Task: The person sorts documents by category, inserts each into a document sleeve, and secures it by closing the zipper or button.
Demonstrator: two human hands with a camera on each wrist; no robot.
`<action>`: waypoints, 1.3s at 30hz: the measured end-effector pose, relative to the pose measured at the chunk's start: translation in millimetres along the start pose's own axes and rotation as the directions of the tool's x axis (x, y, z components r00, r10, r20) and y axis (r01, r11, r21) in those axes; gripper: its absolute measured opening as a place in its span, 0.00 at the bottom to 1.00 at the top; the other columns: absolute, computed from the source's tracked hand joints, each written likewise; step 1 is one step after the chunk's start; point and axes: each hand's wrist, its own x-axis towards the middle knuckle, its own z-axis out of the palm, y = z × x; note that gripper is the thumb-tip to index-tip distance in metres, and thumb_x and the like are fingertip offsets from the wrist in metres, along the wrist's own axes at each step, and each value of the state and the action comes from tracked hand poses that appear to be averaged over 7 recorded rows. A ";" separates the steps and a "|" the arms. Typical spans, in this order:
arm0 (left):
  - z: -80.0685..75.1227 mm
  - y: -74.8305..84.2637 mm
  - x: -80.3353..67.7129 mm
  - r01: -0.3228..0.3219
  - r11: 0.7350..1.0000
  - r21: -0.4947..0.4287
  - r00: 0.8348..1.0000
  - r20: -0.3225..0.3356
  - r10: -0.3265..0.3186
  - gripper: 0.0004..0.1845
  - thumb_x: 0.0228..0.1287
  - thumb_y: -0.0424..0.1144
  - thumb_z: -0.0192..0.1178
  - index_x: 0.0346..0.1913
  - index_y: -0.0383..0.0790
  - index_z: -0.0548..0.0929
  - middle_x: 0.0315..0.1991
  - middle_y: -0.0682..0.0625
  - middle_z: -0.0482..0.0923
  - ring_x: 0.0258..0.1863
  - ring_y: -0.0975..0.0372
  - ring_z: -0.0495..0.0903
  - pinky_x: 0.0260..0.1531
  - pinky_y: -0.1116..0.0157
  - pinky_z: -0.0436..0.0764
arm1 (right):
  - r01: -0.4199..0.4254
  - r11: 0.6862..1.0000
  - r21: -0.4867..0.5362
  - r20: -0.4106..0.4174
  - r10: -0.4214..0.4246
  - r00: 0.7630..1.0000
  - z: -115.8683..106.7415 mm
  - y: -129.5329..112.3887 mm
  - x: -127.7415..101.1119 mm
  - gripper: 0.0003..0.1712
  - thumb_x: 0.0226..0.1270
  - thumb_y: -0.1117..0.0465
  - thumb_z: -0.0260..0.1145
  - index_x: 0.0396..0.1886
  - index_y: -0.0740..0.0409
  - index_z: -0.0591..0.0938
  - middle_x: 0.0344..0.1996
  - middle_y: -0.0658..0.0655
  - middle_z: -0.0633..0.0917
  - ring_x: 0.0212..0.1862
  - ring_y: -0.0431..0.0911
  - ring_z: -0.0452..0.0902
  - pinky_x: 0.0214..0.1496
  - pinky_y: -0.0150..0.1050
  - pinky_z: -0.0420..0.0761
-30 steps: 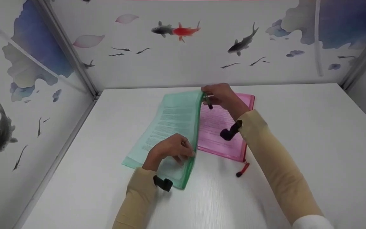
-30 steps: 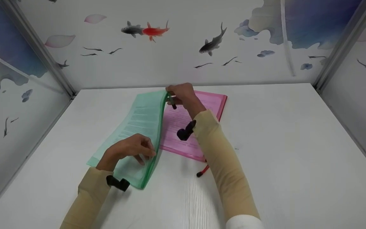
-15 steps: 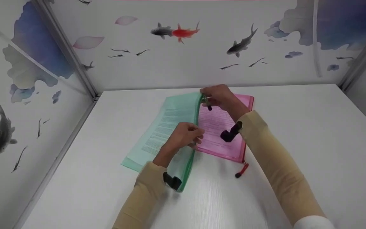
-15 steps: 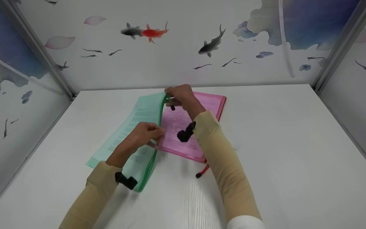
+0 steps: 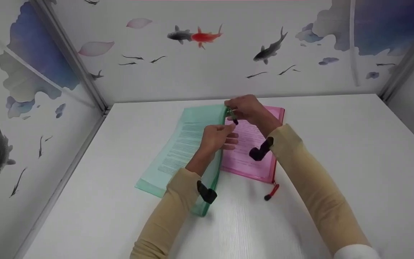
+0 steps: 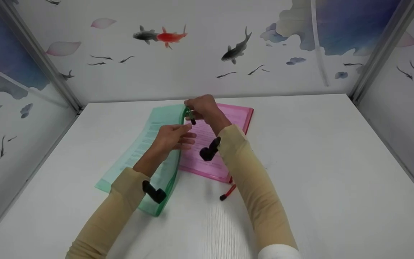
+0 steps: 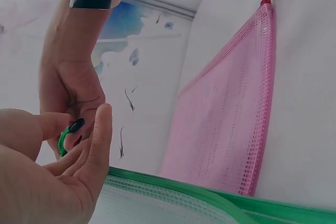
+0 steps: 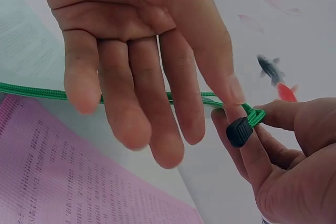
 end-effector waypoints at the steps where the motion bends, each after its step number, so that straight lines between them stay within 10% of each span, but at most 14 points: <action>1: 0.8 0.4 0.6 -0.001 1.000 -0.014 1.000 0.002 0.001 0.25 0.71 0.50 0.61 0.59 0.33 0.82 0.41 0.44 0.89 0.37 0.58 0.90 0.37 0.65 0.88 | 0.003 1.000 0.000 0.002 -0.003 1.000 -0.3 -0.4 -0.7 0.16 0.73 0.58 0.64 0.53 0.64 0.82 0.39 0.55 0.81 0.37 0.44 0.84 0.43 0.34 0.87; 29: 8.4 -3.0 5.5 0.010 0.996 -0.094 1.000 -0.017 -0.011 0.20 0.73 0.48 0.59 0.57 0.37 0.83 0.40 0.47 0.90 0.37 0.58 0.90 0.38 0.64 0.88 | 0.006 0.992 -0.122 -0.016 -0.008 1.000 4.1 -1.8 -3.9 0.19 0.73 0.55 0.63 0.57 0.62 0.81 0.56 0.61 0.83 0.57 0.53 0.82 0.63 0.47 0.81; 39: 12.0 -3.9 1.5 0.019 0.997 -0.079 1.000 0.008 -0.018 0.18 0.74 0.48 0.58 0.53 0.37 0.83 0.38 0.46 0.90 0.35 0.57 0.90 0.36 0.63 0.88 | -0.008 0.994 -0.109 -0.062 0.001 0.998 0.1 -0.9 -2.1 0.18 0.75 0.56 0.61 0.56 0.63 0.80 0.47 0.58 0.84 0.49 0.50 0.84 0.59 0.45 0.84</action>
